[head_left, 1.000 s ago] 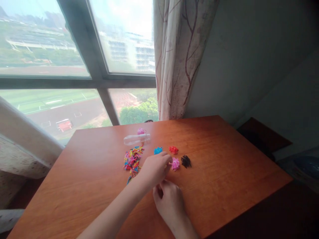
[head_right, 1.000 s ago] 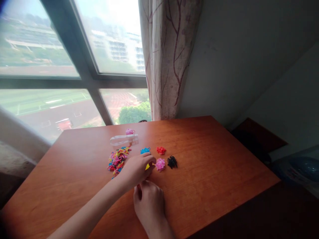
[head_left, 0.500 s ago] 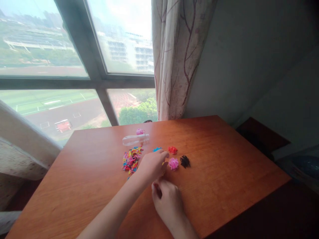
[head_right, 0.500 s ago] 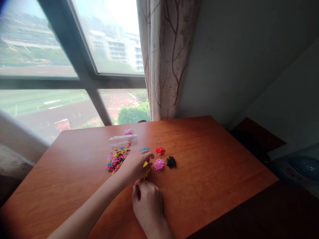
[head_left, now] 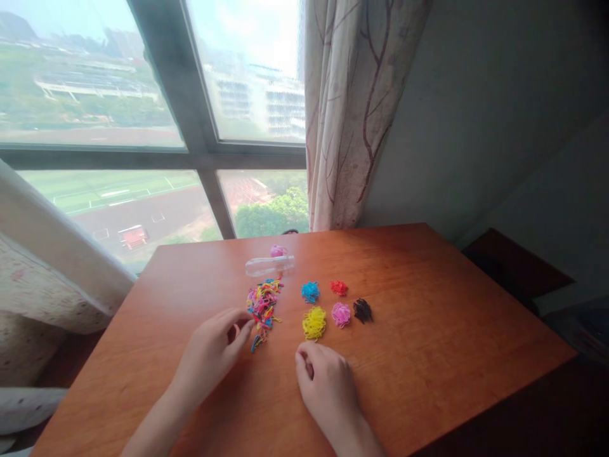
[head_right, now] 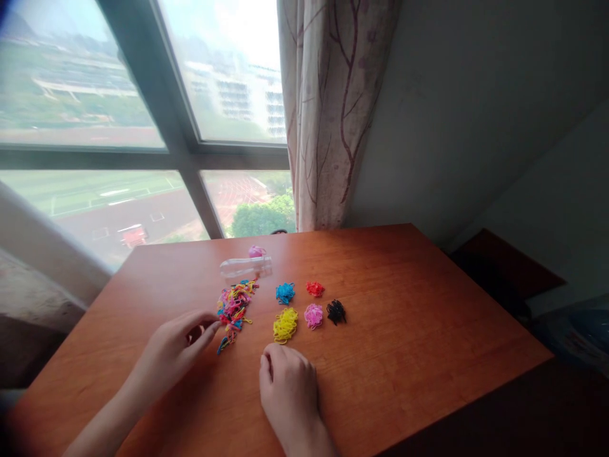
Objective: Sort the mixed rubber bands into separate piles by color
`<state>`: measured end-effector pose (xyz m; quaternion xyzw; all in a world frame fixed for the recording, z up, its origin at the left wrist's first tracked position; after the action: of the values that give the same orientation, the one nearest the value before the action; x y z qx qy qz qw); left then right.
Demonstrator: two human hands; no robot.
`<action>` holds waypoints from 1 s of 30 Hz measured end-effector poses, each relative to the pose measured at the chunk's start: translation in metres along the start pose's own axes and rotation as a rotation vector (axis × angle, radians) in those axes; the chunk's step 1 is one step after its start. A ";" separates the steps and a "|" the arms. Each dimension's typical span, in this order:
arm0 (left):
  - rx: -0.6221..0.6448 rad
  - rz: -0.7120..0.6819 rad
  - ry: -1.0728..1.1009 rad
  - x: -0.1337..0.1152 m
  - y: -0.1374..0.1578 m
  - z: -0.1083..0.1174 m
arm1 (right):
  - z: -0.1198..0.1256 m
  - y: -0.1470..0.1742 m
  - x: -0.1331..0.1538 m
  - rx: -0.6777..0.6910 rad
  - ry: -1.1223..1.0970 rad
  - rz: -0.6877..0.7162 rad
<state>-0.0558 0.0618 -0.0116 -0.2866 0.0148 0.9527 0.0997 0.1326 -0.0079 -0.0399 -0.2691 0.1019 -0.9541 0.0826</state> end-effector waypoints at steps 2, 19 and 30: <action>0.005 0.030 0.043 0.009 0.007 -0.005 | -0.004 -0.002 0.005 0.035 0.002 0.005; 0.080 0.042 0.073 0.008 0.016 -0.016 | -0.033 -0.040 0.037 0.118 -0.016 -0.090; 0.080 0.037 0.038 0.008 0.016 -0.019 | -0.029 -0.036 0.030 0.038 -0.155 -0.076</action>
<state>-0.0551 0.0461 -0.0326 -0.3002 0.0603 0.9474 0.0931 0.0884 0.0250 -0.0402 -0.3442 0.0668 -0.9347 0.0588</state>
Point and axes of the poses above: each hand's wrist, its own y-axis away from the middle knuckle, its own z-axis out of the back of the hand, x = y × z, the point moved 8 cm from there along -y, towards the middle knuckle, and after that the axes turned 5 degrees about z, right-handed, at the moved point
